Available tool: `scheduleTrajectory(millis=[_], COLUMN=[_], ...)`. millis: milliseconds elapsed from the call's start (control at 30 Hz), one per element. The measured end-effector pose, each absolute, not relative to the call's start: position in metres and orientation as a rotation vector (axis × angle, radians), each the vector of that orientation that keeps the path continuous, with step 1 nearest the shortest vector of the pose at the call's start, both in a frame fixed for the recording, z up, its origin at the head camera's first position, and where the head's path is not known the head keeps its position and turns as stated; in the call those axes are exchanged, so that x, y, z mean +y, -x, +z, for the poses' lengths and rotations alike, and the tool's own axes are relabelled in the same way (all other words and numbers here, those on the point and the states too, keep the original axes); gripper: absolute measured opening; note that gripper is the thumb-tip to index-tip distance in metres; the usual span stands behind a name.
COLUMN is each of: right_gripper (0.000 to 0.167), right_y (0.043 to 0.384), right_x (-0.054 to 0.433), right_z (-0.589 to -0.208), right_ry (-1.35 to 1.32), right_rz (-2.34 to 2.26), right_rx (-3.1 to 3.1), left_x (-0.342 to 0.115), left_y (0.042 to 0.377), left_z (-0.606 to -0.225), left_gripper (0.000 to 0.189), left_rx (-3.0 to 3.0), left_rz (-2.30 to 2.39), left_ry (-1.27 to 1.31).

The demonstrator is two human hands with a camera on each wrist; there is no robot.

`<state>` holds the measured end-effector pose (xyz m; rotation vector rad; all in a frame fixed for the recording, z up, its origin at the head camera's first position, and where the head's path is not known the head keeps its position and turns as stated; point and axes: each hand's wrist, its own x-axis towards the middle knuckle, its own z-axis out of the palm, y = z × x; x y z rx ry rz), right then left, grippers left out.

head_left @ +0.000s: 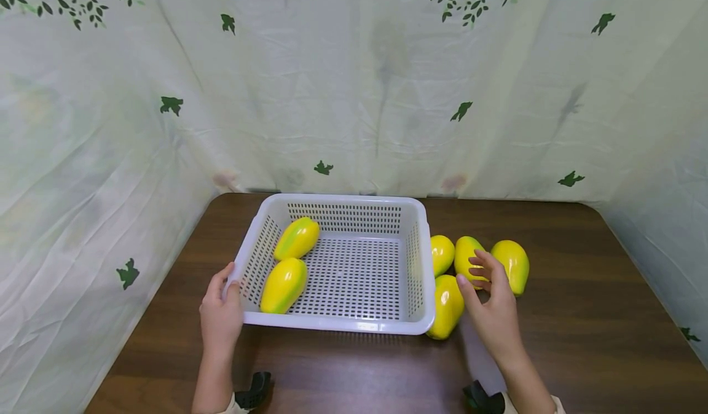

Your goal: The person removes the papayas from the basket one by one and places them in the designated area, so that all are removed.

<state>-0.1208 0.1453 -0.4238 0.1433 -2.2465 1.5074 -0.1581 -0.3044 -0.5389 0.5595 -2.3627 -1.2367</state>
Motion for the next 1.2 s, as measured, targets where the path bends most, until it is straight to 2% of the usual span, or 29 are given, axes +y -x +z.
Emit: scheduleTrajectory(millis=[300,567,633,1200], right_gripper=[0.052,0.053,0.053,0.046], right_y=[0.131,0.148,0.152,0.188], right_x=[0.135,0.122,0.117,0.069], right_z=[-0.398,-0.381,-0.378,-0.356], right_ry=[-0.248,-0.376,-0.391,-0.654], right_rz=[1.494,1.533,1.536,1.404], right_rx=[-2.213,-2.155,-2.148,-2.206], left_x=[-0.303,-0.259,-0.254,-0.254], left_y=[0.157,0.129,0.126,0.125], left_z=[-0.532,-0.450,-0.441,-0.439], left_gripper=[0.039,0.040,0.040,0.040], left_rx=[-2.375,-2.335,-2.342,-2.353], left_rz=[-1.242,-1.342,-1.341,-1.335], left_ry=[-0.562,-0.543,-0.553,-0.546])
